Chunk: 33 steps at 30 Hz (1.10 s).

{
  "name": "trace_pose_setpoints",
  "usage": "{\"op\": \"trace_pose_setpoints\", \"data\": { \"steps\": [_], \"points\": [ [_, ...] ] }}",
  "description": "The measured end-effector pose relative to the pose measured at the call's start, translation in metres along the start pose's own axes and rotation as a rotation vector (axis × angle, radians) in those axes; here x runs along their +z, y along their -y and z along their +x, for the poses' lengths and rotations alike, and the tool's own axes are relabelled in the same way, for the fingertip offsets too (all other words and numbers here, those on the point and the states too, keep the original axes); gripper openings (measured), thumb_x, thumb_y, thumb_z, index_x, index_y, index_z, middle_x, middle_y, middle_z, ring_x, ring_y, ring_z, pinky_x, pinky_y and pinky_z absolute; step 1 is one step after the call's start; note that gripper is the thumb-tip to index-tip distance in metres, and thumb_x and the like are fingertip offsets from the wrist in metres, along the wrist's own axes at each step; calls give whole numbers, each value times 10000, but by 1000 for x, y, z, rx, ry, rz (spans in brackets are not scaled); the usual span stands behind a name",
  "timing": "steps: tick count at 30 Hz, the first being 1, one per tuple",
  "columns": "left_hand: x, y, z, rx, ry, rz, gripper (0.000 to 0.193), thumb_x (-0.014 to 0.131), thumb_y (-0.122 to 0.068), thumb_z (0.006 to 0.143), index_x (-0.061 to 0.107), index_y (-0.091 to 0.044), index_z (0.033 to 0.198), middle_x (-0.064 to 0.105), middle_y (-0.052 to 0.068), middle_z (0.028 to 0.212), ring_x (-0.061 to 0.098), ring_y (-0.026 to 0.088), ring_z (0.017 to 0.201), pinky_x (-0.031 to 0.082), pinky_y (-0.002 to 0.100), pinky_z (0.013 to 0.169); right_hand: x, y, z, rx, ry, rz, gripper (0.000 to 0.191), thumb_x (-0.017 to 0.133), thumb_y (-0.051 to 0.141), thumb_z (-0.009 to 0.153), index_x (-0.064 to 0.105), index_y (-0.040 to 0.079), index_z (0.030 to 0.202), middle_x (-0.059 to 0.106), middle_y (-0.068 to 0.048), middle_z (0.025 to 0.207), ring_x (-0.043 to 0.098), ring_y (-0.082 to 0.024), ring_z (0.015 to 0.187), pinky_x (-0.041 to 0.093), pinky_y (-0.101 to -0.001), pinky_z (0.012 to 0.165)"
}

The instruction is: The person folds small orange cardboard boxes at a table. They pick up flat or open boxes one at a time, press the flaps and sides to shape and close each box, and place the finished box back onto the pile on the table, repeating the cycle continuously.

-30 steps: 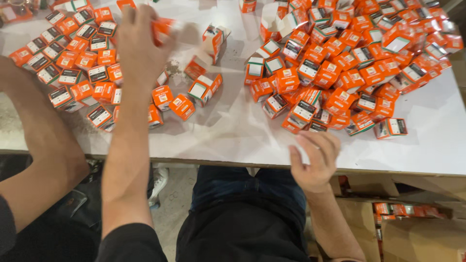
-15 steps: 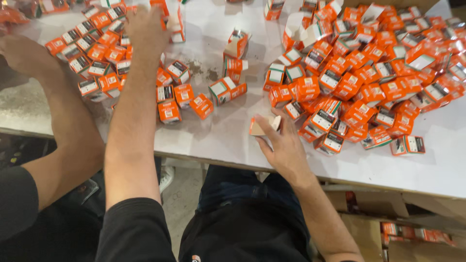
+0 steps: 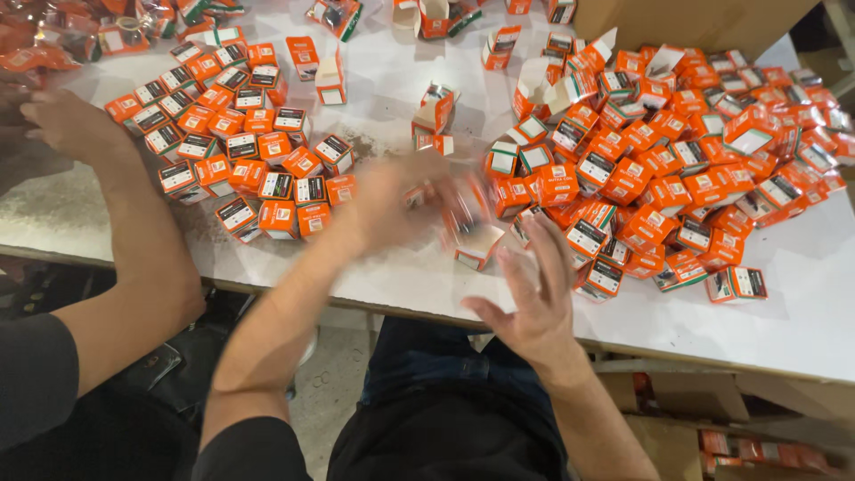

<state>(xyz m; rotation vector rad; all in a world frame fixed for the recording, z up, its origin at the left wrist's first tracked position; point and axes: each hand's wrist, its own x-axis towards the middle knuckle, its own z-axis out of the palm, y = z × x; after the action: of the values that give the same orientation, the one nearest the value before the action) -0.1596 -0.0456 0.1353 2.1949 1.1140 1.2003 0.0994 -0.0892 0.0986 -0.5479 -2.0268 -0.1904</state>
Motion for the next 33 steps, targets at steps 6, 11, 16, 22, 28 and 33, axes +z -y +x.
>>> {"op": "trace_pose_setpoints", "data": {
  "steps": [6,11,16,22,28,33],
  "points": [
    [85,-53,-45,-56,109,-677,144,735,-61,957,699,-11,1087,691,119,1059,661,239,935,542,336,771,-6,6,-17,49,-43,142,421,743,176,974,580,23,1331,628,-224,1311,662,-421,1162,553,-460,1003],
    [79,-25,-49,27,-171,-237,319,769,-156,931,672,-81,1226,668,141,1214,661,288,1130,559,409,997,-10,-1,-56,536,-78,141,178,589,58,1040,681,23,1188,738,-122,1024,725,-244,913,564,-333,829],
    [88,-4,-37,154,-48,141,764,903,-224,685,568,-74,1355,415,270,1464,415,502,1316,403,537,1061,6,-14,-84,894,-95,417,177,533,117,1056,667,3,1033,699,-65,839,655,-112,678,510,-249,589],
    [112,5,-35,178,-14,117,452,822,-159,801,608,-130,1199,640,89,1335,610,340,1277,532,415,1048,15,-28,-109,876,-131,542,297,555,211,1130,592,41,889,611,-20,696,531,-85,629,442,-245,598],
    [119,-22,-52,112,-111,299,559,848,-206,710,610,-64,1195,596,109,994,607,333,902,526,445,775,12,-23,-84,678,77,87,415,856,310,787,622,24,977,652,-87,845,583,-185,701,473,-308,612],
    [122,-44,-65,117,-128,355,596,876,-259,670,573,-22,1126,578,105,914,585,319,836,511,430,739,-1,-8,-60,791,181,194,373,821,271,827,665,30,1066,733,-109,967,711,-231,837,541,-329,703]
  ]
}}
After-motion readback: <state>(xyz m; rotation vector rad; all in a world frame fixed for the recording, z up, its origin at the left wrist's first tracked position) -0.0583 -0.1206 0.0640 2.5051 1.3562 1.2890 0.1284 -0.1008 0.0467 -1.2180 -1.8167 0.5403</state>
